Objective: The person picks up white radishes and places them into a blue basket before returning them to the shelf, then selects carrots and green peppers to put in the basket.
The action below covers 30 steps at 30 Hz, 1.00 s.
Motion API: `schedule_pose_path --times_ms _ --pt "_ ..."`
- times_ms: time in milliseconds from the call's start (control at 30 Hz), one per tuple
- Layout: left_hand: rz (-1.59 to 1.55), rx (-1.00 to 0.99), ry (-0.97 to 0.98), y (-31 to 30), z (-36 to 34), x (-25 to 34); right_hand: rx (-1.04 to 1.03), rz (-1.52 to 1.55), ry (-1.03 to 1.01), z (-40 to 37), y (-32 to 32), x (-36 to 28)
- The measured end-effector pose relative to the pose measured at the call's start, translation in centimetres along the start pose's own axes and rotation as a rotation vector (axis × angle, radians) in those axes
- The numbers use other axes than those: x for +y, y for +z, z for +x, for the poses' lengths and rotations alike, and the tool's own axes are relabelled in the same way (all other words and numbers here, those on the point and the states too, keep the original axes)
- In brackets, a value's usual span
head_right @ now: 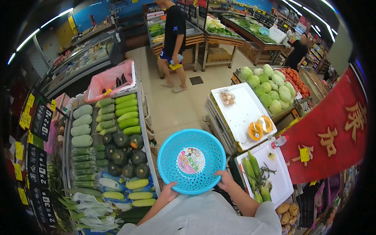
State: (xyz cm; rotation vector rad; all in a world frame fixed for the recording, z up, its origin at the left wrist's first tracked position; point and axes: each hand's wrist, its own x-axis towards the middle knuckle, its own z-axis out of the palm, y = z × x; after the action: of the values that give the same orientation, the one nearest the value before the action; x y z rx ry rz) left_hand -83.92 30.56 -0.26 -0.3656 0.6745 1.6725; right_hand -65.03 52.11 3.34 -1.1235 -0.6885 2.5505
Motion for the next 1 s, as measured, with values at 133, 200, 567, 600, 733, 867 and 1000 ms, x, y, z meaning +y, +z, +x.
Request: schedule_pose_path --times_ms 133,200,567,600,733,867,1000 --pt "0.074 -0.034 -0.049 2.0 6.9 5.3 0.098 0.045 0.005 6.3 2.0 -2.8" --pt "0.123 -0.015 -0.060 3.9 11.8 6.9 0.122 0.060 0.012 10.1 1.7 -6.0" --pt "0.156 0.283 0.121 13.5 29.8 28.7 -0.002 -0.308 0.040 39.8 16.3 -21.7" --pt "0.102 0.284 0.160 13.6 31.3 30.6 0.003 -0.320 0.033 41.7 18.4 -23.2" --pt "-0.033 0.295 0.209 14.9 37.9 37.6 0.016 -0.441 0.016 50.0 24.4 -27.8" --pt "-0.027 0.244 0.179 16.6 45.2 45.4 0.131 -0.435 -0.023 57.0 29.2 -31.6" --pt "0.041 0.156 0.120 18.5 51.6 53.8 0.189 -0.391 -0.033 63.3 32.9 -35.1"
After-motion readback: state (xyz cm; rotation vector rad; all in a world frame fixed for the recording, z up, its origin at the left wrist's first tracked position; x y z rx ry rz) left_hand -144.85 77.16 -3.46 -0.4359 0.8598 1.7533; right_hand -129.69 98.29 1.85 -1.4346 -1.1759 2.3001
